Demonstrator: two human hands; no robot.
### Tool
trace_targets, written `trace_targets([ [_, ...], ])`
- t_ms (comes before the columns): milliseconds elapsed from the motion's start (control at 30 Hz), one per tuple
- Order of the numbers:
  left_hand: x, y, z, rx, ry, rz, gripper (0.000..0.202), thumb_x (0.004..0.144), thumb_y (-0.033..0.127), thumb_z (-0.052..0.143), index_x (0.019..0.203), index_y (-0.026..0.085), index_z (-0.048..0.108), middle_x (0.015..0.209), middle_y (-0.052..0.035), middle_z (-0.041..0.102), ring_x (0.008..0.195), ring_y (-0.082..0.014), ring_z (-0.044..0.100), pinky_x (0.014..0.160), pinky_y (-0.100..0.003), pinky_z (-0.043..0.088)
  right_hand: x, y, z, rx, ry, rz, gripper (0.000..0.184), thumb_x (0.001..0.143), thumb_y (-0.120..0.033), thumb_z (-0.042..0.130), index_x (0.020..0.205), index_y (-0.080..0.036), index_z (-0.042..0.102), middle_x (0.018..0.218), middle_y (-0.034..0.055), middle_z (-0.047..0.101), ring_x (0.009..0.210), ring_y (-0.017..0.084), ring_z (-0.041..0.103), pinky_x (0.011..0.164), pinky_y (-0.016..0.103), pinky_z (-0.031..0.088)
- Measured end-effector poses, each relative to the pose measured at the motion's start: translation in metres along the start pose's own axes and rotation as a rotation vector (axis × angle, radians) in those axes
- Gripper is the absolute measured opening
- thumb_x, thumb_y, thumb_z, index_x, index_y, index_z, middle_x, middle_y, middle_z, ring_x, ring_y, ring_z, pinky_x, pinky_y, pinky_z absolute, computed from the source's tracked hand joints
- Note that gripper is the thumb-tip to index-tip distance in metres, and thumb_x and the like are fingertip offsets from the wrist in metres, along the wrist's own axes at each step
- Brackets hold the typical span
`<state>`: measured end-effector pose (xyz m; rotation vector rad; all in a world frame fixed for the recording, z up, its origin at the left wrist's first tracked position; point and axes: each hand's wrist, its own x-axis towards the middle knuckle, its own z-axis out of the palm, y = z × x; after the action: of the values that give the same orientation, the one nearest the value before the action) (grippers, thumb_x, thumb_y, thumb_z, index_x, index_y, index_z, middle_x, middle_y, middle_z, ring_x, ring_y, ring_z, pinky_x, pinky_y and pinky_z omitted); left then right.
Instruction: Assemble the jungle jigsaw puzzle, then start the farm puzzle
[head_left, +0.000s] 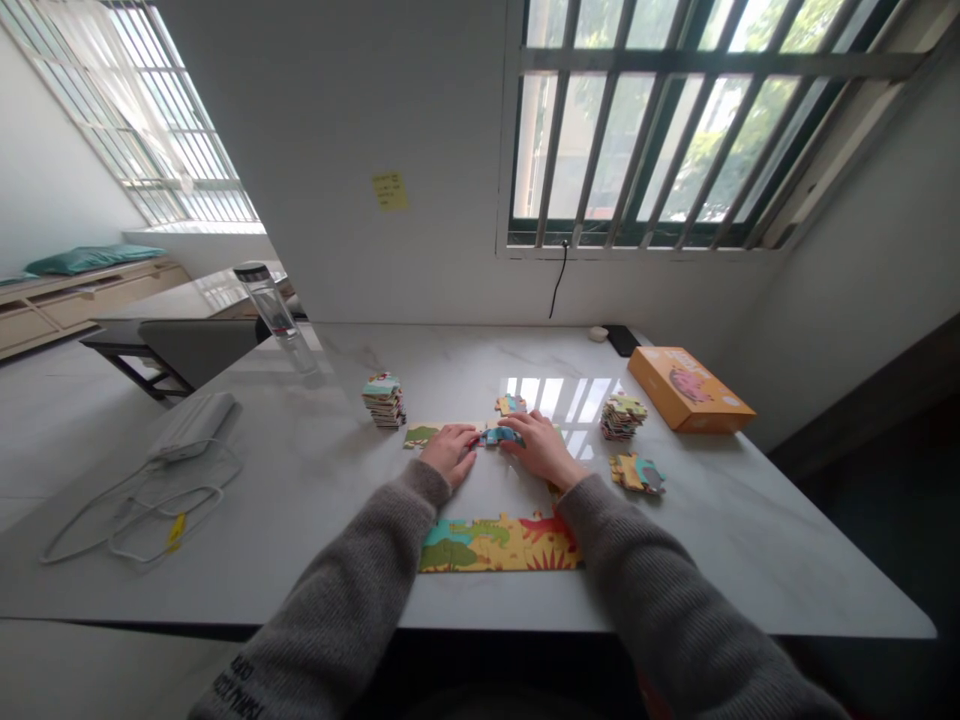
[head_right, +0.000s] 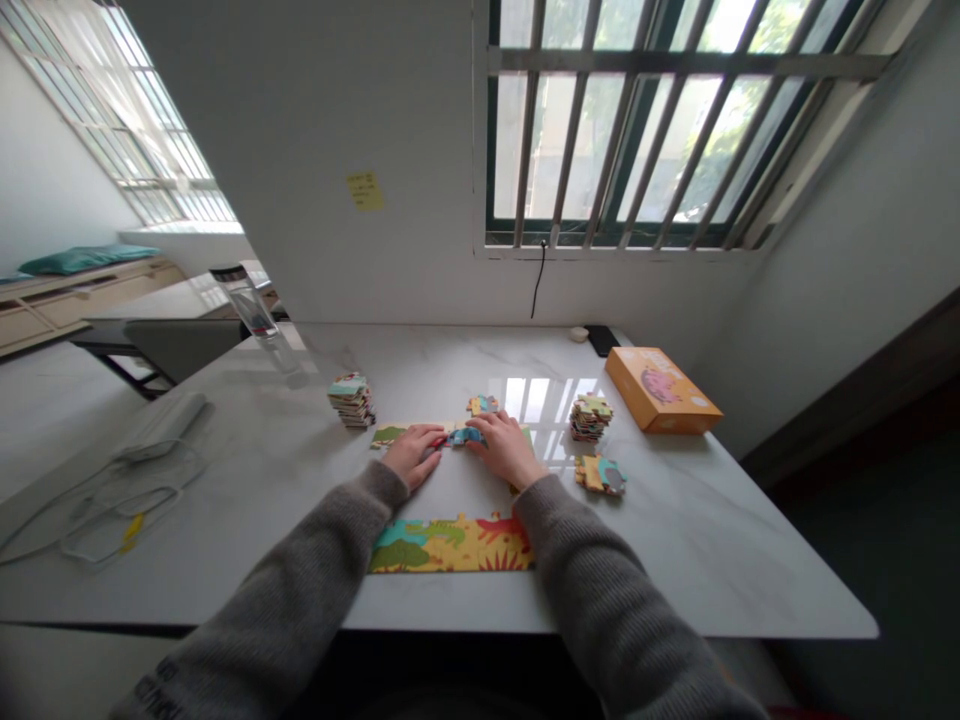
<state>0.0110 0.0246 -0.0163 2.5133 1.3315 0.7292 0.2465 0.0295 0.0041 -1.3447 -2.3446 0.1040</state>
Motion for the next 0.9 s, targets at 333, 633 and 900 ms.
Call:
trace_targets([
  [333,-0.004,0.005,0.001,0.093,-0.069,0.011,0.046,0.09,0.03,0.056,0.136,0.021,0.058,0.14,-0.0097,0.057,0.128,-0.0304,0.045,0.109,-0.049,0.037,-0.002,-0.013,-0.001,-0.075,-0.04,0.035,0.028,0.095,-0.036,0.06,0.122,-0.03,0.066,0.13,0.0078,0.063,0.118,0.028,0.051,0.098,0.044,0.041],
  [633,-0.003,0.003,0.002,0.111,-0.091,0.03,0.047,0.093,0.031,0.053,0.139,0.02,0.056,0.143,-0.0089,0.056,0.127,-0.0303,0.043,0.11,-0.049,0.035,-0.005,0.001,-0.004,0.032,0.013,0.043,0.035,0.096,-0.021,0.055,0.131,-0.018,0.06,0.121,0.0117,0.064,0.109,0.025,0.055,0.096,0.039,0.045],
  [900,-0.004,0.003,0.005,0.138,-0.087,0.036,0.044,0.093,0.036,0.056,0.136,0.028,0.059,0.14,-0.0058,0.058,0.126,-0.031,0.043,0.109,-0.05,0.034,-0.008,0.007,-0.005,-0.035,-0.038,-0.012,0.024,0.09,-0.017,0.063,0.113,-0.016,0.067,0.11,0.0098,0.064,0.102,0.024,0.054,0.093,0.034,0.046],
])
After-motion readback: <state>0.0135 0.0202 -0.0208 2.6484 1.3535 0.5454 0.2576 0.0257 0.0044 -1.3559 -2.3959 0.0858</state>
